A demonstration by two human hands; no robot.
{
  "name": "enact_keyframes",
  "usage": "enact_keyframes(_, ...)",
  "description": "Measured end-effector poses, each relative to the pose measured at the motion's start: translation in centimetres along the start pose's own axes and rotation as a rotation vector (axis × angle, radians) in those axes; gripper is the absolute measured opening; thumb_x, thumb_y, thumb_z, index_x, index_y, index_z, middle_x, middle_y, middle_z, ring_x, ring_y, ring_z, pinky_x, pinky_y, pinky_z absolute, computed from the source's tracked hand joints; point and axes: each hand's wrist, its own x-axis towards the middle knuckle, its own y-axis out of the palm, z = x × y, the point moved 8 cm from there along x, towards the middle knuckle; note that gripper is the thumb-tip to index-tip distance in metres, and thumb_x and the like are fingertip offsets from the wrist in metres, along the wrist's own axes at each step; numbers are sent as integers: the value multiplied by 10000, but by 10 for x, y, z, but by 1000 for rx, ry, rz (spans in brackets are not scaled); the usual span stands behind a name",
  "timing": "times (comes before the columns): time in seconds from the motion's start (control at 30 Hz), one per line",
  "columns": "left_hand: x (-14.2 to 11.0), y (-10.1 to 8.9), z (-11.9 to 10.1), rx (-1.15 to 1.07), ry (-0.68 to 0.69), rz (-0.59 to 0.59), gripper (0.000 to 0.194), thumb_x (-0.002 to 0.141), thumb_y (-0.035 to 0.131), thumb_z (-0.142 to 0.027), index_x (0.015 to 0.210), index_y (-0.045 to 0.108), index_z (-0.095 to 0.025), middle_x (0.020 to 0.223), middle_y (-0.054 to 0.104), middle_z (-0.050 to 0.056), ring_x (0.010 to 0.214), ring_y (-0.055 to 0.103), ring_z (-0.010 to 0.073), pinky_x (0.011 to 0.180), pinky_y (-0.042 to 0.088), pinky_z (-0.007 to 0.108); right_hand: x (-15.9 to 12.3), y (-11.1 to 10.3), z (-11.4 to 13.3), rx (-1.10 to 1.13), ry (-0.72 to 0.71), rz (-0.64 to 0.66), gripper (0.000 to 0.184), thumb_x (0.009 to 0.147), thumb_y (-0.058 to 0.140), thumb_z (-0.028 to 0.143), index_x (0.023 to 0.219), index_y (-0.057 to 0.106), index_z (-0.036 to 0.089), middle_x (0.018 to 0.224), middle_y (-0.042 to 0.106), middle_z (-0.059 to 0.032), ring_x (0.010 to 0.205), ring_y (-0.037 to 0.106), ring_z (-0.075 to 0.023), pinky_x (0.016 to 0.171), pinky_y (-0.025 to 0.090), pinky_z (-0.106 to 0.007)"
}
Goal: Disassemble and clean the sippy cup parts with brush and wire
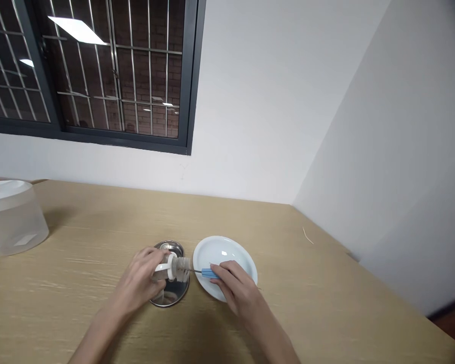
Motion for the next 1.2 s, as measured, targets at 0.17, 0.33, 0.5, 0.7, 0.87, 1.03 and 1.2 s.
enact_keyframes(0.17,-1,1,-11,3,14,-3,546,662,540,-17,1158,583,-240,1093,701,62,1060,615,261,916,499,394,0,1,-3,76,38,44,264,984,449,119,1177,578,243,967,650,-74,883,627,-214,727,515,-322)
enact_keyframes(0.33,-1,-2,-20,29,52,-23,509,696,542,-35,1156,584,-249,1096,710,60,1064,619,265,927,494,411,-1,1,-5,79,48,40,242,987,440,138,1140,600,235,894,653,-62,814,622,-202,692,503,-311)
enact_keyframes(0.5,-1,-5,-25,56,73,-59,520,693,517,-28,1166,581,-233,1074,715,71,1042,626,270,908,500,412,-2,5,-6,75,51,46,226,989,438,141,1112,605,231,896,651,-65,812,613,-202,686,494,-311)
enact_keyframes(0.7,1,-2,-18,28,56,-27,515,676,534,-14,1136,592,-238,1071,708,64,1043,627,258,895,502,385,-5,11,-11,34,96,107,196,991,456,151,1112,590,228,928,640,-63,847,598,-207,724,483,-324)
enact_keyframes(0.87,0,6,-17,44,83,24,550,683,524,0,1179,560,-234,1107,693,72,1068,605,266,928,474,416,-9,21,-19,-127,179,235,116,957,528,175,1033,604,218,898,647,-51,857,586,-234,740,470,-360)
enact_keyframes(1.03,0,5,-25,14,101,11,548,702,511,16,1181,557,-248,1116,685,60,1080,590,257,934,462,397,-5,19,-12,-217,122,216,53,919,609,257,927,600,206,879,662,-52,837,575,-237,792,442,-391)
enact_keyframes(1.2,0,4,-32,24,133,13,554,702,502,19,1187,542,-245,1135,677,49,1087,576,251,939,449,385,-2,13,3,-324,37,92,273,915,618,299,1169,599,201,986,689,-94,950,593,-269,949,360,-479)
